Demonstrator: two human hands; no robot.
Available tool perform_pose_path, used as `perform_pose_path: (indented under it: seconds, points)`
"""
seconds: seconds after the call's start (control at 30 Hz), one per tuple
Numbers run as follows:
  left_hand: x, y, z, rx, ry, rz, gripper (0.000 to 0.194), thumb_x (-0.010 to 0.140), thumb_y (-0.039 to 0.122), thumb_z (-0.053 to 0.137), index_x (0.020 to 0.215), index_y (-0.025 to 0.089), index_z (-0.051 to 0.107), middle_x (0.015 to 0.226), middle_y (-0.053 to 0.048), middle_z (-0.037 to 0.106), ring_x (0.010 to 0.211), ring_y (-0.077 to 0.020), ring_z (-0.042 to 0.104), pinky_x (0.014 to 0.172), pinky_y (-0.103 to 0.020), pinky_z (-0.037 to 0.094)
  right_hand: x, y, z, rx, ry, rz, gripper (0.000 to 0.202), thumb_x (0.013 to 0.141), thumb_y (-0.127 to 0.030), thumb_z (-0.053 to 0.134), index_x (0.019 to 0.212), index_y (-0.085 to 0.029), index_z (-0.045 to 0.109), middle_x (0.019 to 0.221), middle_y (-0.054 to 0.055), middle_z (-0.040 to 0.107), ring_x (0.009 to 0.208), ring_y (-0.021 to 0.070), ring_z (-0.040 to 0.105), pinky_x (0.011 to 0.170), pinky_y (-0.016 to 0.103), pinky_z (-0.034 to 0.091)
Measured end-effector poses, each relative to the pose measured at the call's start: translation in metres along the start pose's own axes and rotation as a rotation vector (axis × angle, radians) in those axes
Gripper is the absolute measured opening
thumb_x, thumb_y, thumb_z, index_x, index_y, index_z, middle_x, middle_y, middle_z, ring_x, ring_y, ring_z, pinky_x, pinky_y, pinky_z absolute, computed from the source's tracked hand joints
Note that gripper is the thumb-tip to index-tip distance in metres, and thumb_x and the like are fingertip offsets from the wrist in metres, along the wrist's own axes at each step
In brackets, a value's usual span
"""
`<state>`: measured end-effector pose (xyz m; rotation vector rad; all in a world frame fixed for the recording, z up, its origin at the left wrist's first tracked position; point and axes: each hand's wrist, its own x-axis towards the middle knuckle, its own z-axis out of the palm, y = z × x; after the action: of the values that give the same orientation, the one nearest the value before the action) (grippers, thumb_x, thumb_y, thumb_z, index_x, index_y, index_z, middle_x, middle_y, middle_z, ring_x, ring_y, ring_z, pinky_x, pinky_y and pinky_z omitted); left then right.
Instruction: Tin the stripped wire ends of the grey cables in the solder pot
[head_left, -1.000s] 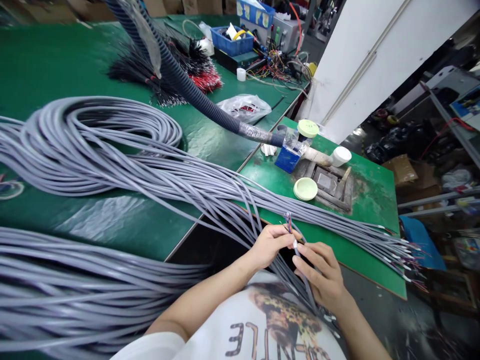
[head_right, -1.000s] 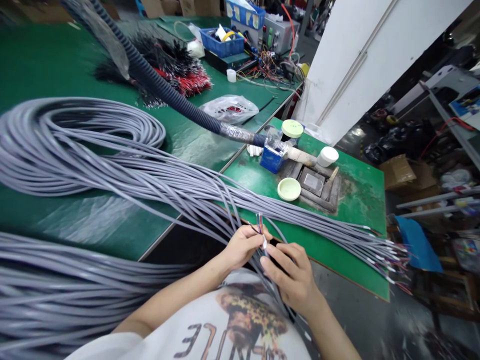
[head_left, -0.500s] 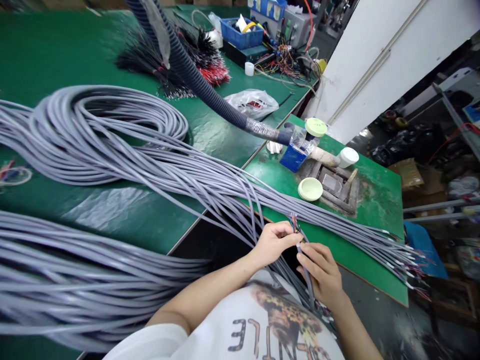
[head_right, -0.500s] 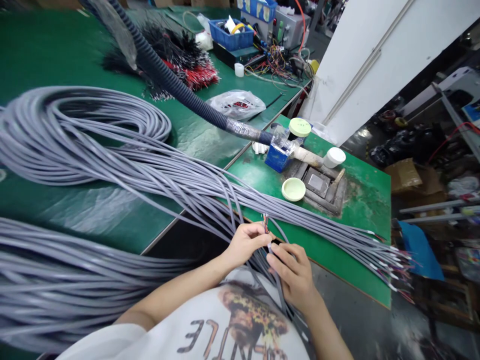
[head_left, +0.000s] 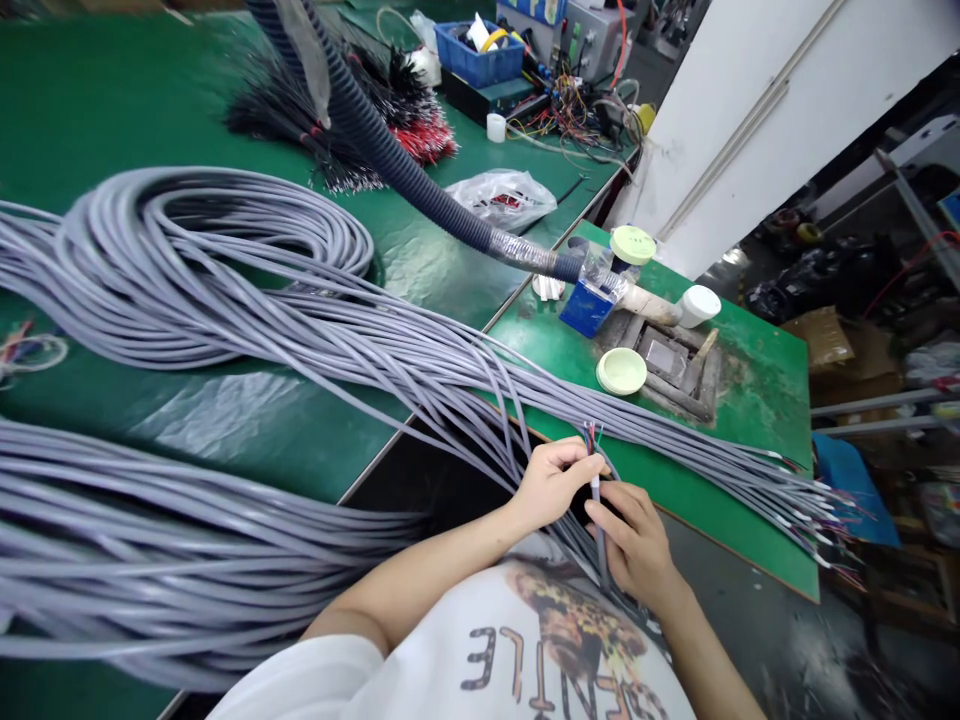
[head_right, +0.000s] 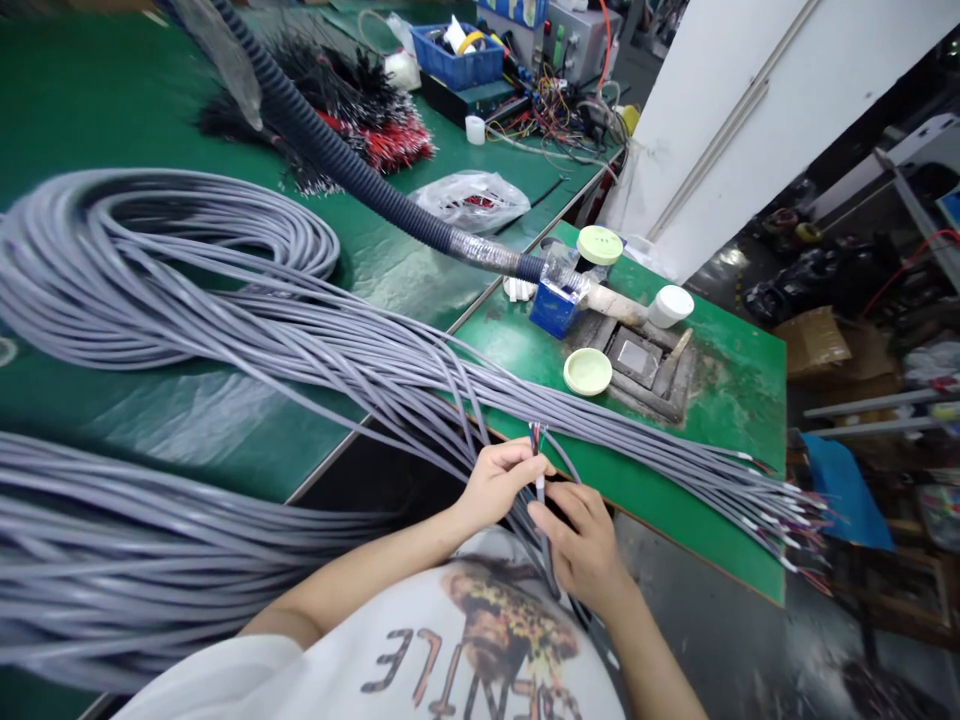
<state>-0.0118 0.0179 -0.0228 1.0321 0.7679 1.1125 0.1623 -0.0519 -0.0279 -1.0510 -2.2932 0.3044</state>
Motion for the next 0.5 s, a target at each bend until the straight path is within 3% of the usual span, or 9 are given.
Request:
perform_pose_path:
  seconds: [0.13, 0.3, 0.4, 0.47, 0.5]
  points:
    - [-0.001, -0.003, 0.005, -0.046, -0.069, -0.039, 0.037, 0.083, 0.038, 0.061, 0.055, 0.014, 0.065, 0.060, -0.003, 0.059, 0.059, -0.0120, 0.053, 0.060, -0.025, 0.041, 0.004, -0.008, 0.001, -0.008, -0.033, -0.003, 0.049, 0.081, -0.003, 0.046, 0.125, -0.022, 0.054, 0.117, 0.013, 0.060, 0.113, 0.0253, 0.053, 0.088, 0.044, 0.048]
    - [-0.001, -0.009, 0.022, -0.101, -0.218, -0.267, 0.047, 0.085, 0.047, 0.056, 0.053, 0.013, 0.066, 0.052, -0.003, 0.058, 0.051, -0.0114, 0.051, 0.055, -0.025, 0.041, -0.009, -0.022, -0.009, -0.043, -0.034, -0.005, 0.035, 0.081, -0.007, 0.045, 0.111, -0.021, 0.058, 0.103, 0.008, 0.070, 0.106, 0.0230, 0.057, 0.089, 0.042, 0.047]
    - [0.001, -0.012, 0.027, -0.024, -0.398, -0.298, 0.053, 0.089, 0.053, 0.046, 0.065, 0.012, 0.071, 0.064, -0.008, 0.067, 0.061, -0.0151, 0.059, 0.062, -0.027, 0.046, -0.060, -0.027, -0.030, -0.168, 0.020, 0.131, 0.033, 0.080, -0.006, 0.046, 0.105, -0.023, 0.061, 0.097, 0.006, 0.073, 0.095, 0.0203, 0.063, 0.088, 0.040, 0.048]
    - [0.005, -0.012, 0.025, 0.131, -0.420, -0.182, 0.045, 0.090, 0.050, 0.048, 0.084, 0.012, 0.073, 0.076, -0.009, 0.071, 0.069, -0.0166, 0.061, 0.067, -0.029, 0.048, -0.110, -0.030, -0.047, -0.339, 0.080, 0.363, 0.029, 0.080, -0.009, 0.050, 0.100, -0.024, 0.063, 0.094, 0.005, 0.074, 0.090, 0.0208, 0.065, 0.085, 0.038, 0.049]
    - [0.008, -0.013, 0.024, 0.241, -0.405, -0.085, 0.039, 0.090, 0.046, 0.051, 0.092, 0.013, 0.072, 0.081, -0.009, 0.071, 0.073, -0.0169, 0.061, 0.070, -0.030, 0.048, -0.135, -0.032, -0.054, -0.457, 0.094, 0.565, 0.025, 0.081, -0.013, 0.051, 0.100, -0.023, 0.064, 0.091, 0.006, 0.074, 0.087, 0.0221, 0.067, 0.082, 0.038, 0.050]
